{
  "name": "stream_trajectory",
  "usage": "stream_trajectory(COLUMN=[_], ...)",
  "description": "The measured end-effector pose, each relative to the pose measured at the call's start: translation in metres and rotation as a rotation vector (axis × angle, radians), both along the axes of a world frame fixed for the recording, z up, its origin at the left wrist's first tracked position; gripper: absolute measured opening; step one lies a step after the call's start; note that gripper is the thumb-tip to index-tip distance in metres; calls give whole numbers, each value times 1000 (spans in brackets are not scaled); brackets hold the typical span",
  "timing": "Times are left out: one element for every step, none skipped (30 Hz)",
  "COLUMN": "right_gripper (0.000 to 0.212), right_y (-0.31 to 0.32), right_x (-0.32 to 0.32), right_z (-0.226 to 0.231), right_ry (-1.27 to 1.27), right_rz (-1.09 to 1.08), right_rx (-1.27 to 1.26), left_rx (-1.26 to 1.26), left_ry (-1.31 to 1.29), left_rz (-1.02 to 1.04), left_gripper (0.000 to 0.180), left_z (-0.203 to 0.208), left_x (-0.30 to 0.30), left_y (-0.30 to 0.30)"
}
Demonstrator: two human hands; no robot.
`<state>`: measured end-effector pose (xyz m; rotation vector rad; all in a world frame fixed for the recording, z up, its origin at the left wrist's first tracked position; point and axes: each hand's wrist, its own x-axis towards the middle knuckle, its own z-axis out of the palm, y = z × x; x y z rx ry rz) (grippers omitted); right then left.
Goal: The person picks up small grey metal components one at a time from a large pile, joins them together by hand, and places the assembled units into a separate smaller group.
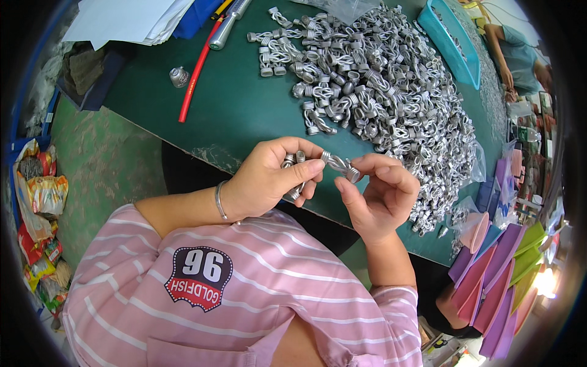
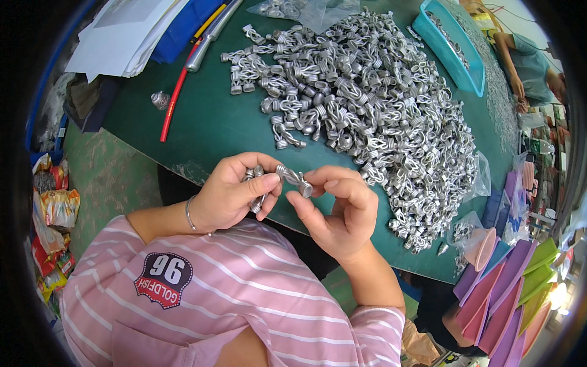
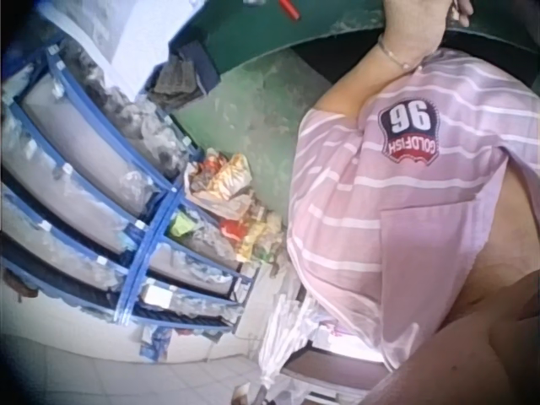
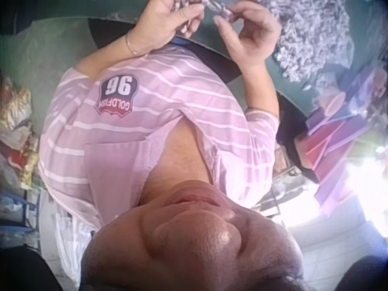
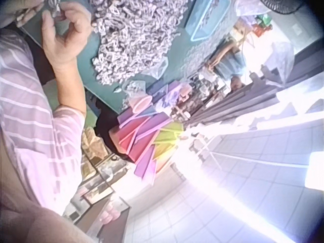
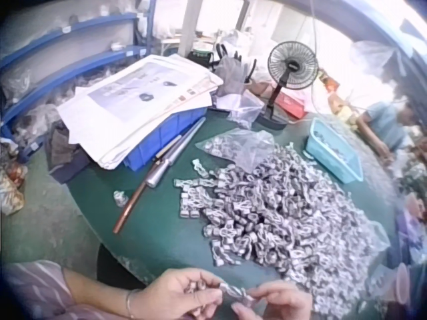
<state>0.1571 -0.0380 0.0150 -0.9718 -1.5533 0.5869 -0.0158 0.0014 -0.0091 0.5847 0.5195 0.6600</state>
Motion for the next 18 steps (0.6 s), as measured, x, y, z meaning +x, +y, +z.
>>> stream_trajectory(right_gripper=[48,47,46,42,34,29,25,20,23,25,28,30,32,29,28,27,26,25], right_y=[0,0,1,2,7,10,13,20,26,37,48,58,66,68,68,64,61,56], right_x=[-1,-1,-1,-3,-4,-3,-2,0,3,6,8,9,9,8,8,9,10,11], right_z=[3,6,9,10,20,21,23,21,18,19,19,16,13,10,11,13,15,15], right_ry=[-72,-143,-214,-231,-362,-388,-413,-536,-660,-782,-903,-955,-1007,-1060,-1087,-1113,-1139,-1121], right_rz=[-9,-18,-23,-37,33,84,135,48,-88,-155,-222,-209,-195,-200,-191,-183,-175,-169], right_rx=[14,29,43,53,102,92,82,171,146,112,77,73,68,99,80,60,39,25], left_rx=[-37,-73,-109,-145,-208,-266,-324,-322,-271,-227,-182,-171,-168,-165,-162,-150,-138,-125], left_ry=[-18,-45,-72,-99,-129,-159,-189,-131,-140,-147,-154,-145,-141,-137,-135,-126,-116,-106], left_rz=[-13,-39,-62,-84,-83,-88,-91,-111,-100,-94,-88,-82,-80,-79,-81,-79,-77,-72], left_gripper=[16,17,18,20,20,21,22,20,18,17,16,14,14,14,14,15,15,16], left_z=[-1,-3,-4,-5,-4,-1,4,15,11,4,0,0,-1,-2,-3,-3,-2,-2], left_x=[0,-1,-2,-3,-3,-3,-3,-3,-4,-2,-2,-2,-2,-2,-3,-3,-3,-2], left_y=[0,0,1,1,1,4,7,9,9,6,5,4,3,1,1,1,1,1])
